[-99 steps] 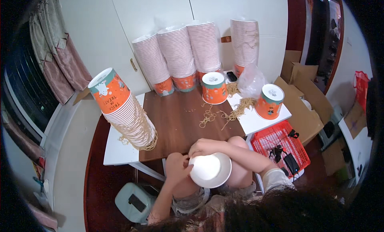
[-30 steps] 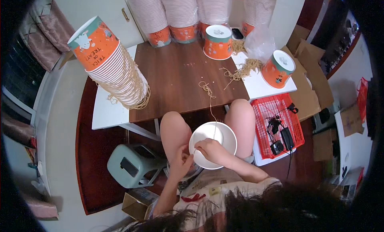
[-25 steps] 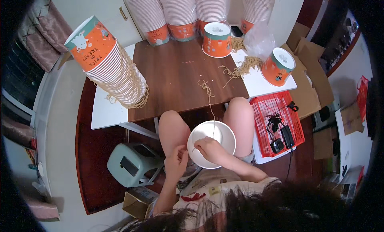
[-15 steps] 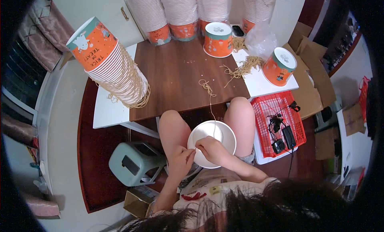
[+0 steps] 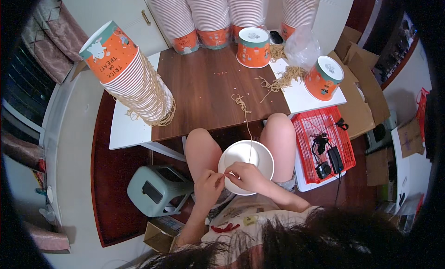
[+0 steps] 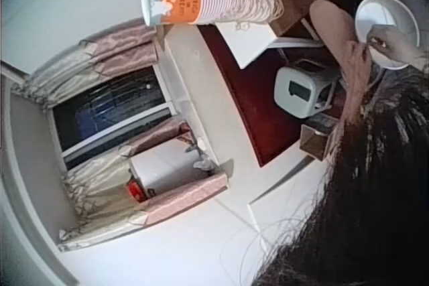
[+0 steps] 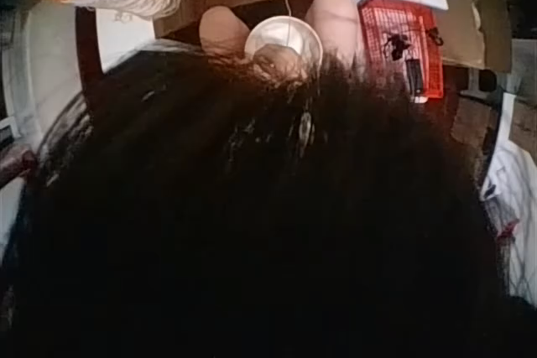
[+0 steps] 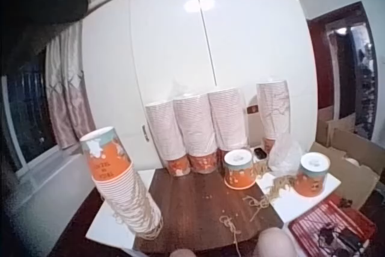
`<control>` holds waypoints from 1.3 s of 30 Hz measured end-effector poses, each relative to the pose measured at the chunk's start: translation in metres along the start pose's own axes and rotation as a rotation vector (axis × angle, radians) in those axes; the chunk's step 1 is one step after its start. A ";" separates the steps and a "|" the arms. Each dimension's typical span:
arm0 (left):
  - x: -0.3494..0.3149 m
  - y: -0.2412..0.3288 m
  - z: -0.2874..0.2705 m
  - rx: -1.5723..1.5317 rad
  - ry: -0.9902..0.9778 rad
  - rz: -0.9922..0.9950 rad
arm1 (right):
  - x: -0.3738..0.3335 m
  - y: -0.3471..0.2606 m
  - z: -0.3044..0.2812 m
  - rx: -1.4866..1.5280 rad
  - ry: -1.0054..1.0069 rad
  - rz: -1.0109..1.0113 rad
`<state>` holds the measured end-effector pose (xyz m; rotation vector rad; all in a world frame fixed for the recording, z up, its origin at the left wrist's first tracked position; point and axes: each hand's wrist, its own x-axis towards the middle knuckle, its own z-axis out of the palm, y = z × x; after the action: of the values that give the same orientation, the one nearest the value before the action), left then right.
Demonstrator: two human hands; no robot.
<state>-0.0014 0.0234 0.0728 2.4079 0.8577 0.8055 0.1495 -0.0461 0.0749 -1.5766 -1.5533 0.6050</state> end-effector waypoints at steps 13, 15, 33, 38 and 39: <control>0.000 0.000 -0.002 0.008 -0.011 -0.078 | 0.008 0.009 0.014 0.014 -0.056 0.091; 0.001 -0.002 -0.005 -0.046 0.002 -0.138 | 0.010 0.011 0.017 0.003 -0.022 0.103; -0.005 -0.016 0.001 -0.009 -0.019 -0.140 | 0.011 0.017 0.028 -0.032 0.001 0.133; -0.005 -0.016 0.003 -0.013 -0.014 -0.127 | 0.011 0.019 0.029 -0.016 0.036 0.114; -0.005 -0.016 0.003 -0.013 -0.013 -0.127 | 0.011 0.018 0.028 -0.006 -0.003 0.137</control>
<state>-0.0094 0.0307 0.0595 2.3179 0.9864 0.7435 0.1385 -0.0273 0.0470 -1.6975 -1.4583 0.6787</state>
